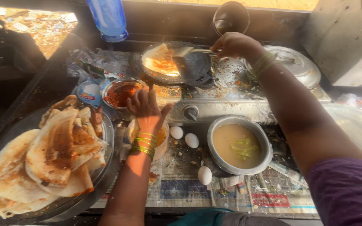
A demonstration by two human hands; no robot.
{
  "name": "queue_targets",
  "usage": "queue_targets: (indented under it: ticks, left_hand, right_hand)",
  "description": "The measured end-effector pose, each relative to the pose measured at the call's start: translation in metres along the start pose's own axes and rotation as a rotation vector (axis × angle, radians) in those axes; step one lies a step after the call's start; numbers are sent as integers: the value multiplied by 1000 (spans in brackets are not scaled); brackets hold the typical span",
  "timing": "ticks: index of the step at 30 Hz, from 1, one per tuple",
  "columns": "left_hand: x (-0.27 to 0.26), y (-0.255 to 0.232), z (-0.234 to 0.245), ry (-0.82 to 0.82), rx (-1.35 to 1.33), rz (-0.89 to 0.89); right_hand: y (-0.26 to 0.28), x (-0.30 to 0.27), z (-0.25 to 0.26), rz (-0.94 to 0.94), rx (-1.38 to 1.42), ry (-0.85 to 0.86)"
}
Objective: The person cooks flatbreads on a portable gas stove at a street food stall. They spread batter on a hot pan, add fillings, fold the bread, and stack the finished items on a metal plate.
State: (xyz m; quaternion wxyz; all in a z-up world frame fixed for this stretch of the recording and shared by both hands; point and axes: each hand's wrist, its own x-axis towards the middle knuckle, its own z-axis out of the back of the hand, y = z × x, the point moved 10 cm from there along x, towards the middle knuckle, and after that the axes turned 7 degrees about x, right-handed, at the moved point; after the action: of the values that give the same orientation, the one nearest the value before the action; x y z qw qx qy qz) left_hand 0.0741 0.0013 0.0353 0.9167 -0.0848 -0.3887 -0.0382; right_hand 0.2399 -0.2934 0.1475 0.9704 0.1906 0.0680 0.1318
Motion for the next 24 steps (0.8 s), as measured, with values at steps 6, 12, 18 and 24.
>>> queue_targets:
  ticks: [6, 12, 18, 24]
  left_hand:
    - [5, 11, 2, -2, 14, 51]
    - [12, 16, 3, -53, -4, 57]
    - [12, 20, 0, -58, 16, 60]
    - [8, 20, 2, -69, 18, 71]
  right_hand:
    - [-25, -35, -24, -91, -90, -219]
    - [31, -86, -72, 122, -199, -556]
    - [46, -96, -56, 171, -214, -643]
    - [51, -80, -54, 134, -165, -522]
